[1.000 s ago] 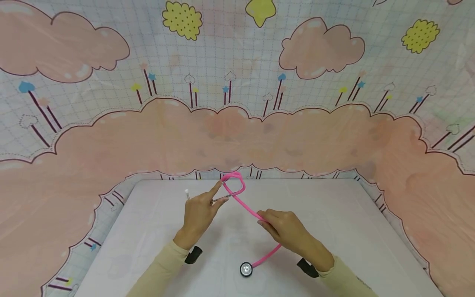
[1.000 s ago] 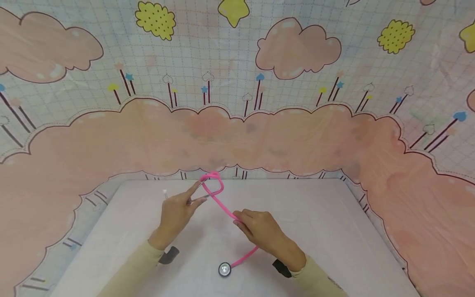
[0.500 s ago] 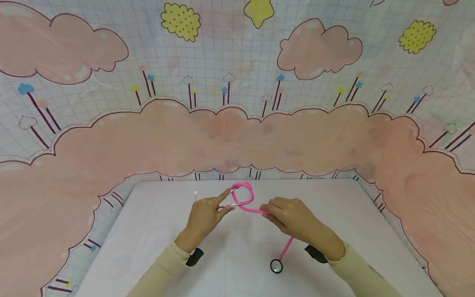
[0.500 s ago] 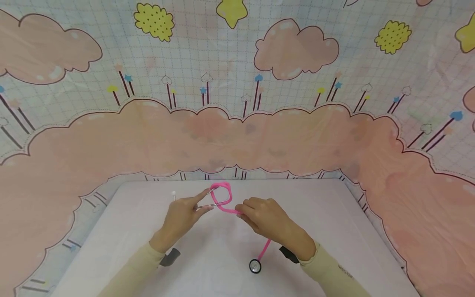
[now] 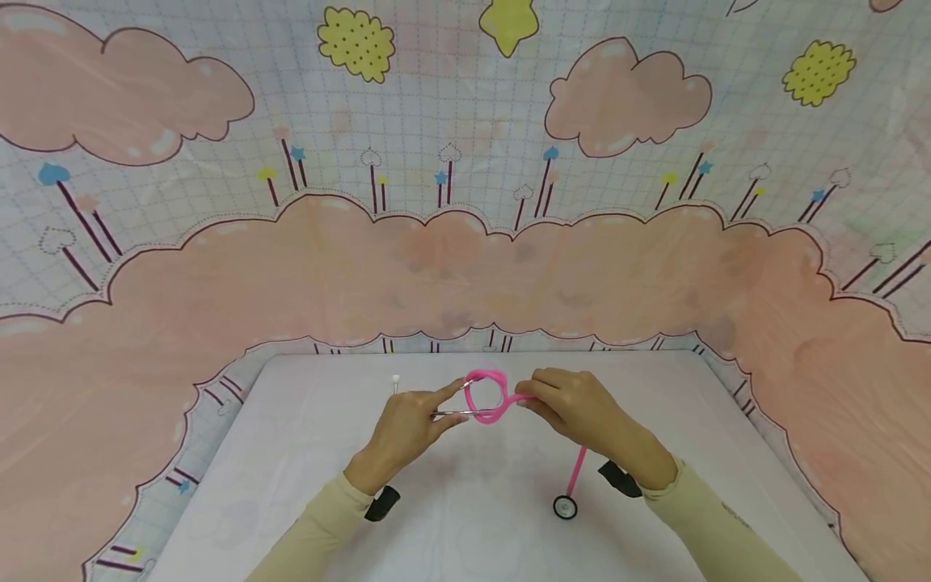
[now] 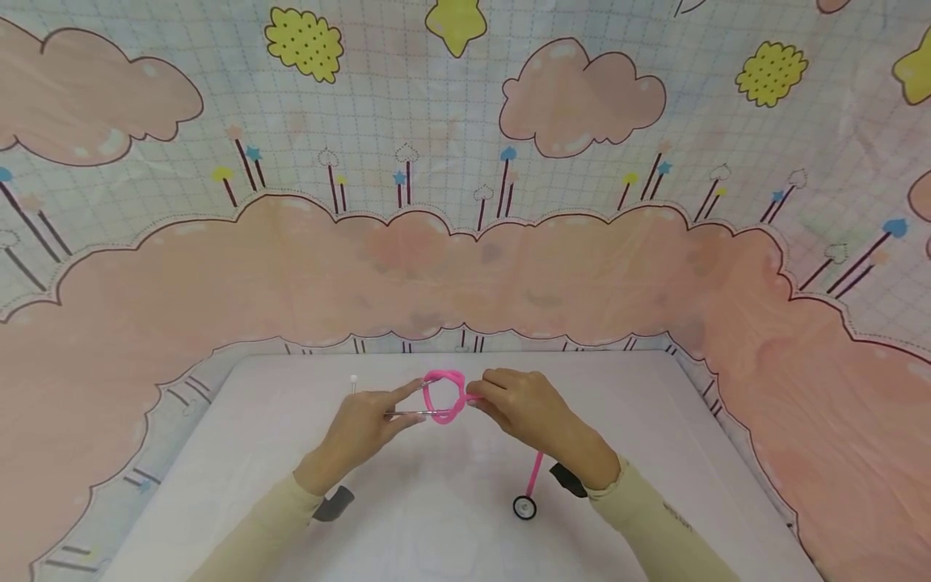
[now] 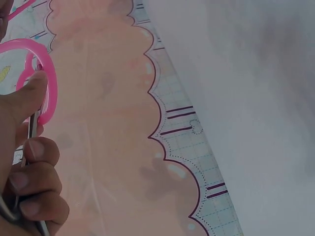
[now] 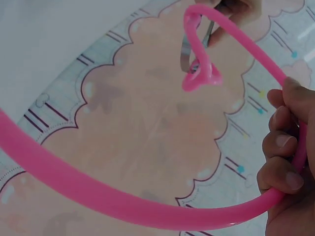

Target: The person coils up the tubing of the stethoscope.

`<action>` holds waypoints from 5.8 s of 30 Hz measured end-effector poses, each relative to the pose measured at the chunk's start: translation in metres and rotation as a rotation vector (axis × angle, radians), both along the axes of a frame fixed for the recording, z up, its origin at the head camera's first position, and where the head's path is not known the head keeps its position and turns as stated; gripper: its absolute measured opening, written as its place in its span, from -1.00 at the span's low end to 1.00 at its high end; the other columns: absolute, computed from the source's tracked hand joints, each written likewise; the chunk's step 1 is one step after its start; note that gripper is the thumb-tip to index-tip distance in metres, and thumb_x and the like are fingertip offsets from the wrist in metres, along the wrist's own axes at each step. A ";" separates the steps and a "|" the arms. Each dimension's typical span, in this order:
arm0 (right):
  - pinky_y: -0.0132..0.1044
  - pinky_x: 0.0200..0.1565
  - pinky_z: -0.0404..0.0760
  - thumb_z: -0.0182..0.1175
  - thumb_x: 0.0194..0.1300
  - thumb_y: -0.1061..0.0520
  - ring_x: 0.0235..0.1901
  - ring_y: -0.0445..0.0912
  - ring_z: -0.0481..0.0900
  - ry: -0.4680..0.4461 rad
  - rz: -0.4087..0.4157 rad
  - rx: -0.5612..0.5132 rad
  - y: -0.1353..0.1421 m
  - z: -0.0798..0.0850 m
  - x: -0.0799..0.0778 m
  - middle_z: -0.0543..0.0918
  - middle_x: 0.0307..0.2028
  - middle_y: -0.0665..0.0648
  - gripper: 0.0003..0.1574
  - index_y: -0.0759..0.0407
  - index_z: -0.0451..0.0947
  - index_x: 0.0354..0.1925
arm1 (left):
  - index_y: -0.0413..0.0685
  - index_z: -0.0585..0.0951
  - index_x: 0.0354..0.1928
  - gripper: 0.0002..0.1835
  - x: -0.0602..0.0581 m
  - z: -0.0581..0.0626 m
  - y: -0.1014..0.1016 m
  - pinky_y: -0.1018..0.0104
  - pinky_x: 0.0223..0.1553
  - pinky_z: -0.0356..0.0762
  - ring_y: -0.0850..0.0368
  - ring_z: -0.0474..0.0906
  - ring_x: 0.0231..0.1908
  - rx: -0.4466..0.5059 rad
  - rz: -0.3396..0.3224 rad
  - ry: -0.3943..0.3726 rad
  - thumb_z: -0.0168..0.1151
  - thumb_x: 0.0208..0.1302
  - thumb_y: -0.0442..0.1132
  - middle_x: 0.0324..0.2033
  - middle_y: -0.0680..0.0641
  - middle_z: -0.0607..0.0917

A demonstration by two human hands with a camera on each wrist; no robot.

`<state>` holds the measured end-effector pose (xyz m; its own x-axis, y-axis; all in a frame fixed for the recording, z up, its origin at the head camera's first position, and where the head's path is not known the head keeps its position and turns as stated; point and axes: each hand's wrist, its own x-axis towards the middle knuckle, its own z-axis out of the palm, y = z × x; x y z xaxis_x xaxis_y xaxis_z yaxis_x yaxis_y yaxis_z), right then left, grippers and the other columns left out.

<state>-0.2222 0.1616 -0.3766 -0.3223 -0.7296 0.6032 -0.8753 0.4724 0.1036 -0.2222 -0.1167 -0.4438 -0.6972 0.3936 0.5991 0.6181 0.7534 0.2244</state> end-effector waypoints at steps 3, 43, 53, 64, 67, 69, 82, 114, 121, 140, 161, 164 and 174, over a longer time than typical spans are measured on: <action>-0.48 -0.33 0.63 0.40 0.18 0.03 -0.45 -0.20 0.68 -0.017 0.000 -0.018 -0.001 0.003 -0.002 0.65 -0.43 0.00 -0.71 0.18 0.68 -0.18 | 0.12 0.64 0.17 -0.38 0.000 -0.001 0.001 0.54 -0.58 0.27 0.32 0.41 -0.69 -0.007 -0.017 -0.017 0.50 0.00 0.05 -0.75 0.11 0.59; -0.49 -0.36 0.55 0.34 0.22 0.08 -0.41 -0.27 0.52 -0.381 0.089 -0.106 -0.012 0.014 -0.022 0.65 -0.38 -0.04 -0.74 0.10 0.70 -0.11 | 0.01 0.67 0.11 -0.47 0.022 0.024 0.015 0.75 -0.55 0.16 0.50 0.19 -0.65 0.061 -0.474 0.079 0.42 0.12 0.07 -0.68 0.21 0.53; -0.49 -0.40 0.48 0.27 0.30 0.09 -0.46 -0.28 0.47 -0.476 0.260 -0.201 -0.015 0.000 -0.031 0.67 -0.44 -0.01 -0.85 0.14 0.70 -0.28 | -0.06 0.65 0.09 -0.47 0.026 0.027 0.021 0.78 -0.50 0.29 0.44 0.34 -0.65 0.092 -0.533 0.144 0.47 0.08 -0.01 -0.54 0.14 0.71; -0.43 -0.38 0.55 0.24 0.25 0.38 -0.44 -0.22 0.52 -0.551 0.269 -0.268 -0.019 -0.011 -0.028 0.70 -0.43 0.08 -0.85 0.19 0.68 -0.27 | -0.12 0.51 0.24 -0.31 0.028 0.025 0.018 0.72 -0.49 0.36 0.43 0.31 -0.65 0.152 -0.489 0.123 0.50 0.06 -0.08 -0.68 0.12 0.50; -0.42 -0.38 0.56 0.19 0.34 0.28 -0.45 -0.25 0.50 -0.559 0.269 -0.281 -0.020 -0.014 -0.028 0.68 -0.45 0.07 -0.88 0.18 0.68 -0.25 | -0.10 0.48 0.29 -0.30 0.028 0.023 0.017 0.69 -0.48 0.44 0.44 0.34 -0.63 0.165 -0.507 0.094 0.48 0.09 -0.13 -0.66 0.11 0.52; -0.42 -0.40 0.54 0.17 0.38 0.23 -0.45 -0.26 0.49 -0.568 0.261 -0.292 -0.020 -0.016 -0.029 0.68 -0.45 0.07 -0.86 0.18 0.68 -0.23 | -0.10 0.46 0.31 -0.31 0.028 0.022 0.015 0.68 -0.47 0.47 0.45 0.36 -0.62 0.175 -0.512 0.078 0.45 0.14 -0.13 -0.65 0.11 0.52; -0.43 -0.35 0.51 0.08 0.42 0.31 -0.39 -0.23 0.48 -0.824 0.026 -0.409 -0.025 -0.054 -0.028 0.68 -0.37 0.20 -0.73 0.23 0.63 0.01 | -0.04 0.38 0.36 -0.33 0.024 0.020 0.006 0.67 -0.51 0.26 0.41 0.24 -0.58 0.257 -0.439 0.025 0.36 0.24 -0.12 -0.61 0.07 0.49; -0.47 -0.53 0.35 0.09 0.48 0.06 -0.52 -0.28 0.35 -0.978 -0.157 -0.332 -0.018 -0.098 -0.008 0.60 -0.43 0.20 -0.58 0.22 0.55 0.19 | -0.10 0.39 0.38 -0.25 0.004 -0.007 -0.005 0.51 -0.59 0.28 0.45 0.23 -0.62 0.419 -0.110 -0.025 0.45 0.11 -0.31 -0.65 0.14 0.50; -0.48 -0.51 0.40 0.10 0.47 0.08 -0.51 -0.31 0.35 -0.943 -0.158 -0.291 -0.015 -0.098 0.002 0.59 -0.45 0.03 -0.58 0.22 0.54 0.20 | -0.22 0.41 0.33 -0.28 0.002 -0.008 -0.006 0.49 -0.57 0.28 0.43 0.22 -0.64 0.420 -0.006 -0.016 0.45 0.12 -0.31 -0.68 0.15 0.48; -0.53 -0.56 0.27 0.20 0.40 0.08 -0.58 -0.40 0.22 -0.762 -0.115 -0.251 -0.018 -0.086 0.026 0.40 -0.57 -0.16 -0.71 0.19 0.67 -0.02 | -0.21 0.45 0.32 -0.34 0.002 -0.014 -0.005 0.47 -0.57 0.27 0.41 0.21 -0.67 0.378 0.084 -0.039 0.42 0.18 -0.22 -0.70 0.15 0.48; -0.64 -0.51 0.33 0.25 0.34 0.16 -0.55 -0.43 0.26 -0.483 0.006 -0.133 -0.026 -0.067 0.043 0.53 -0.55 -0.12 -0.83 0.14 0.68 -0.12 | -0.14 0.49 0.31 -0.29 0.004 -0.018 0.000 0.50 -0.61 0.21 0.44 0.17 -0.66 0.308 0.082 -0.026 0.49 0.08 -0.18 -0.73 0.18 0.43; -0.67 -0.51 0.32 0.26 0.34 0.14 -0.55 -0.43 0.26 -0.461 0.009 -0.120 -0.026 -0.064 0.043 0.53 -0.55 -0.12 -0.82 0.16 0.68 -0.12 | -0.10 0.49 0.31 -0.29 0.005 -0.018 0.001 0.51 -0.61 0.20 0.44 0.16 -0.66 0.289 0.076 -0.026 0.49 0.09 -0.17 -0.73 0.19 0.43; -0.69 -0.50 0.33 0.25 0.36 0.01 -0.58 -0.41 0.30 -0.414 0.018 -0.053 -0.021 -0.049 0.042 0.56 -0.55 -0.11 -0.73 0.16 0.71 -0.12 | -0.09 0.50 0.31 -0.30 0.013 -0.019 0.007 0.52 -0.59 0.20 0.42 0.18 -0.64 0.232 0.057 -0.063 0.47 0.11 -0.14 -0.71 0.19 0.43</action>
<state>-0.1800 0.1402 -0.4259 -0.5332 -0.7089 0.4616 -0.8460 0.4520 -0.2830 -0.2089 -0.1093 -0.4633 -0.7530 0.2098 0.6237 0.5557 0.7104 0.4319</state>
